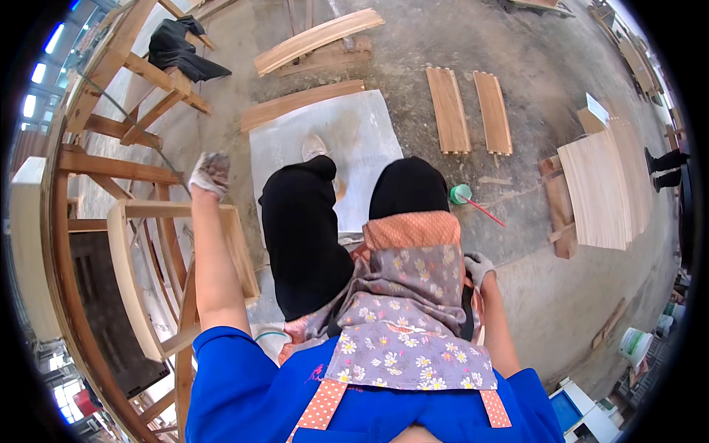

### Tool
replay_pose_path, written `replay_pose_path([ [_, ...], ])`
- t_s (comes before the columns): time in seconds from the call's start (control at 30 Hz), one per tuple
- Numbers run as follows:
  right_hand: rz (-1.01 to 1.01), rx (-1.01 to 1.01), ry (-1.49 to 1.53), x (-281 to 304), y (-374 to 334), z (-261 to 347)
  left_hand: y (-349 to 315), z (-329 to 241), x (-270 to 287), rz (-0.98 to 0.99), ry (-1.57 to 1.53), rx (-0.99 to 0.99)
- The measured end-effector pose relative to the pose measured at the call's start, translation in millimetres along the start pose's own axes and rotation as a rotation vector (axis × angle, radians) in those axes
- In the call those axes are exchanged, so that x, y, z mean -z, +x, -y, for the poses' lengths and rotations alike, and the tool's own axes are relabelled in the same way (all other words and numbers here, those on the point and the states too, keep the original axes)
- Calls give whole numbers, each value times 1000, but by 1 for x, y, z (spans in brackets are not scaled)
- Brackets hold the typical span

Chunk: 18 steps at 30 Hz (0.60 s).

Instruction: The person applies adhesive to the joints of wooden boards using a brush and hammer-fits the boards together to assemble a wooden structure.

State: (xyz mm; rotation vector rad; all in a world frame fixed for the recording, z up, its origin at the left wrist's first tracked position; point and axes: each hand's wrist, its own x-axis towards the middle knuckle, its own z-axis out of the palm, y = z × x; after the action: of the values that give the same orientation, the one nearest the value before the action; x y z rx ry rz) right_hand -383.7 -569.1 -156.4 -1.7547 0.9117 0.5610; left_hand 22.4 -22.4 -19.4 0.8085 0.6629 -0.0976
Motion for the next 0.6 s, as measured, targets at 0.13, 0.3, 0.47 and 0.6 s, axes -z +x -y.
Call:
replay_pose_path([
  [0.13,-80,69,172,-11,29,107,65,34,-30,7,140,175],
  [0.3,-51,112,164,-15,87,181,148,78,-71,-150,183,240],
  [0.47,-11,-16,81,-32,153,234,244,60,-99,-134,274,150],
  [0.6,44,-19,-6,-52,201,286,317,63,-123,-106,339,146],
])
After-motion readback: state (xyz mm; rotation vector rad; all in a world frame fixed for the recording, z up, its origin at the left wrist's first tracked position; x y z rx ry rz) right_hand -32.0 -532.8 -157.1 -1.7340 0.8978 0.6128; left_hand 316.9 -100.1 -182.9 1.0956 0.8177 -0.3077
